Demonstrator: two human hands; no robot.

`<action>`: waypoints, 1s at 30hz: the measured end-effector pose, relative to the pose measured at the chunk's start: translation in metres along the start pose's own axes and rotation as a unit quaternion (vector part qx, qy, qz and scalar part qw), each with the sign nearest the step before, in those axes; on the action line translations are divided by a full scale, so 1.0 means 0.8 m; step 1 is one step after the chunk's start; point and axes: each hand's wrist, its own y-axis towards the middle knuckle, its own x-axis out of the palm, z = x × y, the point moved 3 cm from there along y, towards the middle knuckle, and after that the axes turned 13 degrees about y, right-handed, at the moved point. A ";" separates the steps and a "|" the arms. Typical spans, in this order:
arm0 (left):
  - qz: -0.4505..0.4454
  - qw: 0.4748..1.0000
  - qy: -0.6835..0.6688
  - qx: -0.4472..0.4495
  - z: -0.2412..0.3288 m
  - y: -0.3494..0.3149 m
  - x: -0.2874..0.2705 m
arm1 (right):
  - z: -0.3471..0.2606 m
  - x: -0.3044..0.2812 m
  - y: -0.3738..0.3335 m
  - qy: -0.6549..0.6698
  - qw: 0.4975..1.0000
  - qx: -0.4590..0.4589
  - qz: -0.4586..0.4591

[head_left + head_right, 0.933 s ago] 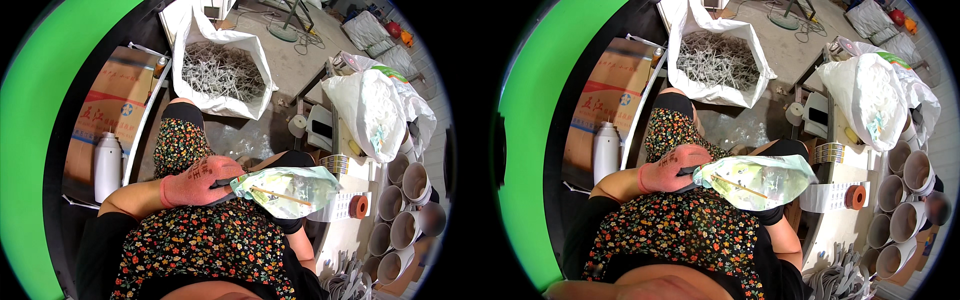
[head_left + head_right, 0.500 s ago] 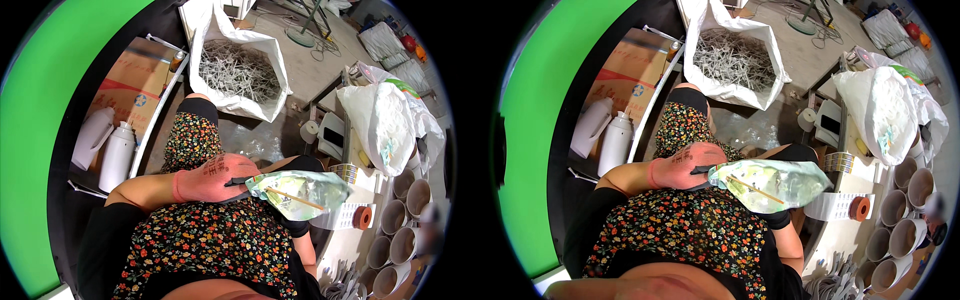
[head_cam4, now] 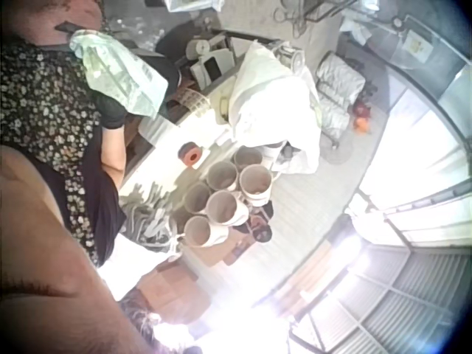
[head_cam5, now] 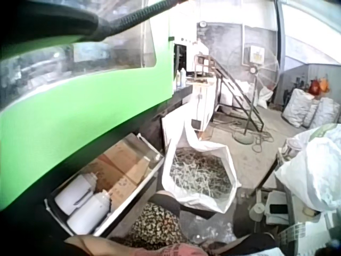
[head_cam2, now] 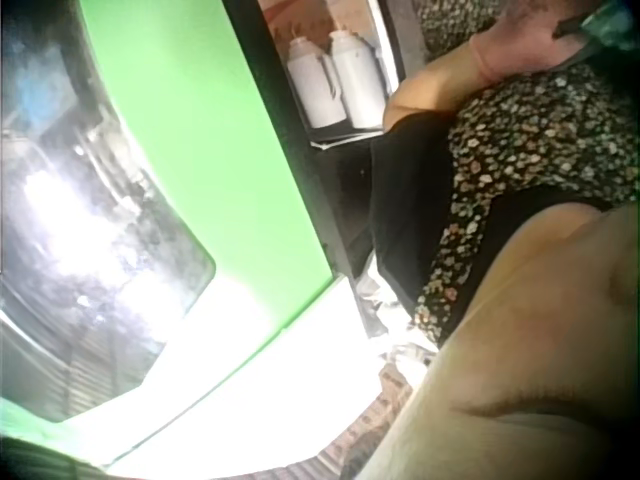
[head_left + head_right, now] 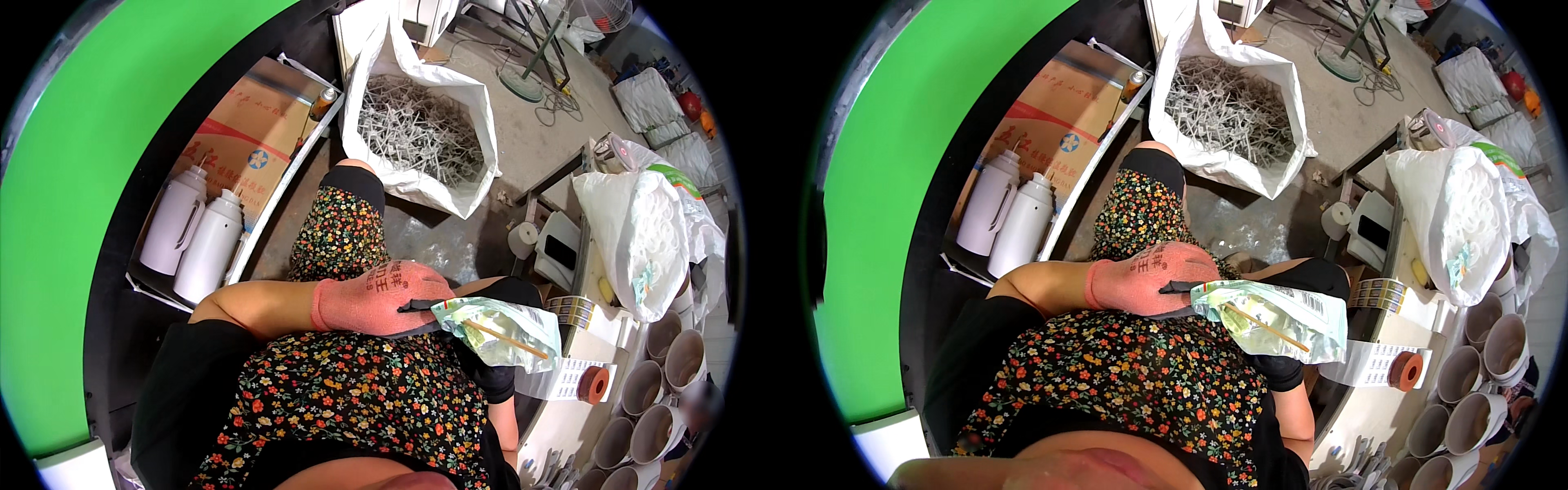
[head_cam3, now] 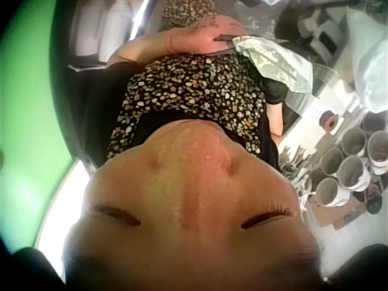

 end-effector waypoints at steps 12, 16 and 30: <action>-0.004 1.000 0.004 -0.001 0.000 0.002 -0.003 | -0.017 0.003 0.008 0.204 0.977 -0.044 -0.051; -0.003 1.000 0.023 0.005 -0.001 0.003 -0.003 | -0.015 0.013 0.013 0.378 0.924 -0.039 -0.049; 0.020 0.999 0.030 0.006 0.008 0.001 -0.010 | -0.045 0.026 0.026 0.337 0.941 -0.011 -0.010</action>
